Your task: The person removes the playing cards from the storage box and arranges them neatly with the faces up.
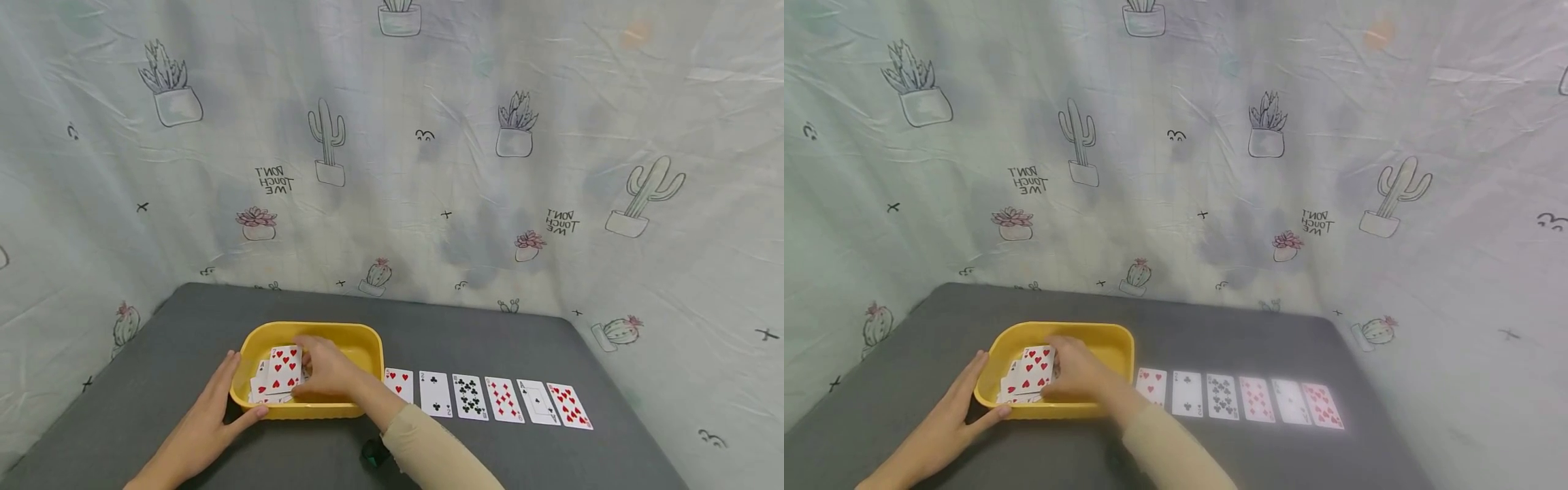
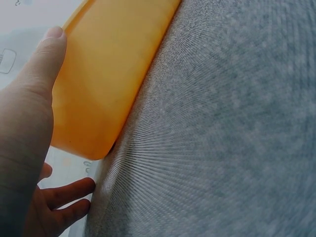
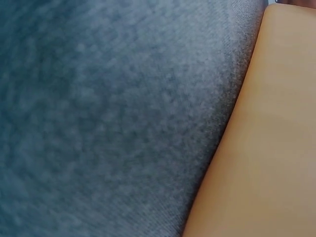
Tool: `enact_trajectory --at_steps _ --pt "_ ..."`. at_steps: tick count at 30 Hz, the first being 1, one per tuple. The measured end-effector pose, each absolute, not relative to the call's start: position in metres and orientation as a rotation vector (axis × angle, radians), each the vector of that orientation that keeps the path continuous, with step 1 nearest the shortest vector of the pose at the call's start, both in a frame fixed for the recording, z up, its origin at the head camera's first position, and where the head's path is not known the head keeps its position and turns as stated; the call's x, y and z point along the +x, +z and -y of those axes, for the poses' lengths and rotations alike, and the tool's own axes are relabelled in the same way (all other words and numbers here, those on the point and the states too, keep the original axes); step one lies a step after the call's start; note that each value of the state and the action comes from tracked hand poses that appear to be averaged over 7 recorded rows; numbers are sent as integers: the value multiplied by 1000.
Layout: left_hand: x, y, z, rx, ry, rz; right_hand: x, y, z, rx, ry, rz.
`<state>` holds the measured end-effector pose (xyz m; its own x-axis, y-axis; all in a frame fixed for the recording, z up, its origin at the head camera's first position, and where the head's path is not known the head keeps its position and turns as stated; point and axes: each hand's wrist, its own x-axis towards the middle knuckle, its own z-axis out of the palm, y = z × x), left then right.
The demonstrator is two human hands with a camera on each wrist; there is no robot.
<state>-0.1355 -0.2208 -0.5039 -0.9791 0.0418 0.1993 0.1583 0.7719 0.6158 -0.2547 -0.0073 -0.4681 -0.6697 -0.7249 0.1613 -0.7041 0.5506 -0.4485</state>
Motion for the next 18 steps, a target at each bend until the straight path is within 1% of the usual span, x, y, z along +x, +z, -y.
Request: enact_trajectory --at_steps 11,18 --pt "-136 -502 221 -161 -985 2785 -253 -465 8 -1275 -824 -2707" --pt "-135 -502 220 -166 -971 2772 -250 -460 3 -1238 -1031 -2633"
